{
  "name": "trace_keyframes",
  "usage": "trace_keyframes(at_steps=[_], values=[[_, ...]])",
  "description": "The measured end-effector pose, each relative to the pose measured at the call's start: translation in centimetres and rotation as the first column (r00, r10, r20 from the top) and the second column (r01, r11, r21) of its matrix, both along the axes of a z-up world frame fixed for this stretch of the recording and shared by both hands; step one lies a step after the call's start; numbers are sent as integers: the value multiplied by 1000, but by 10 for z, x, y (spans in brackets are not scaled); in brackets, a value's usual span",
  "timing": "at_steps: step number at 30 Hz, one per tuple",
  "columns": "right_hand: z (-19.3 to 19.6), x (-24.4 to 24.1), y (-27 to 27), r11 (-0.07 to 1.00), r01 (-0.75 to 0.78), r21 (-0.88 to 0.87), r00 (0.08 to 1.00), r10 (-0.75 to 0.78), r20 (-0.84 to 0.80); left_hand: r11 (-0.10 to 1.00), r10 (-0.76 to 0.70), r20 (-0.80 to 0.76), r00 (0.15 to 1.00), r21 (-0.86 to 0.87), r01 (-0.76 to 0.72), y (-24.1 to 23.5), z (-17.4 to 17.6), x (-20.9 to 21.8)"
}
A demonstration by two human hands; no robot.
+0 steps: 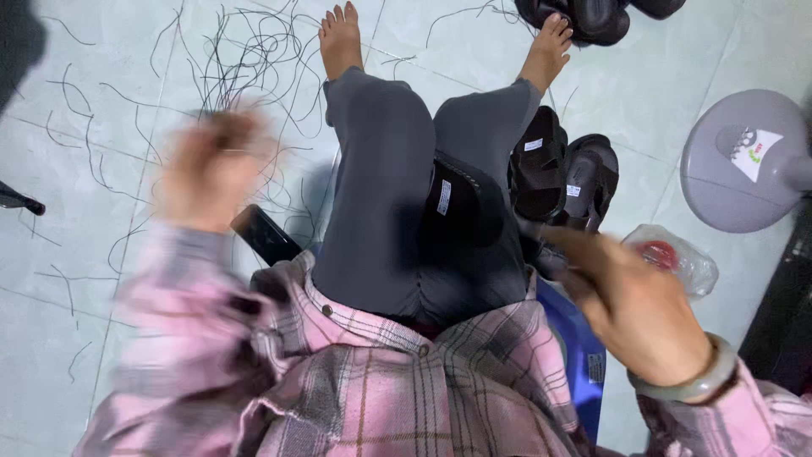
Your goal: The person sits on the floor and sews a brown sandal using a needle and thread. They repeatedly push the needle through the sandal's strap and pull the thread to secure the stitching.
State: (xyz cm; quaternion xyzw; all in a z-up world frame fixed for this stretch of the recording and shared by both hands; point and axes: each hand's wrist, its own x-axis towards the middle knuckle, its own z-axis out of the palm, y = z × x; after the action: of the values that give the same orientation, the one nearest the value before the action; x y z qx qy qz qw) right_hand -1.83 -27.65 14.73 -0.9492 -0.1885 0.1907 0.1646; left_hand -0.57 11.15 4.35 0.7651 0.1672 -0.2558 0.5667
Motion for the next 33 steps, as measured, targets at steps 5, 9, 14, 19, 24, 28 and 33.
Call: trace_keyframes(at_steps=[5,9,14,19,24,28,33], values=[[-10,-5,4,962,-182,-205,980,194,43,950,310,89,947,10,-312,75,-19,-61],[-11,-2,10,950,-206,-237,977,213,7,753,-161,-95,982,632,184,23,-5,-73],[-9,0,14,951,-199,-239,978,209,19,913,-386,674,629,378,155,-89,25,-43],[0,-8,20,804,-202,-559,942,315,113,810,-583,613,533,488,325,-141,-6,-14],[-12,-4,23,773,-336,-538,858,487,164,859,-512,705,491,409,308,-156,-36,-10],[-51,-13,19,913,-270,-306,918,340,204,895,-446,761,472,360,266,-161,-36,-10],[-52,-17,14,961,-152,-230,977,181,112,843,-536,693,481,418,338,-150,-13,-18]])
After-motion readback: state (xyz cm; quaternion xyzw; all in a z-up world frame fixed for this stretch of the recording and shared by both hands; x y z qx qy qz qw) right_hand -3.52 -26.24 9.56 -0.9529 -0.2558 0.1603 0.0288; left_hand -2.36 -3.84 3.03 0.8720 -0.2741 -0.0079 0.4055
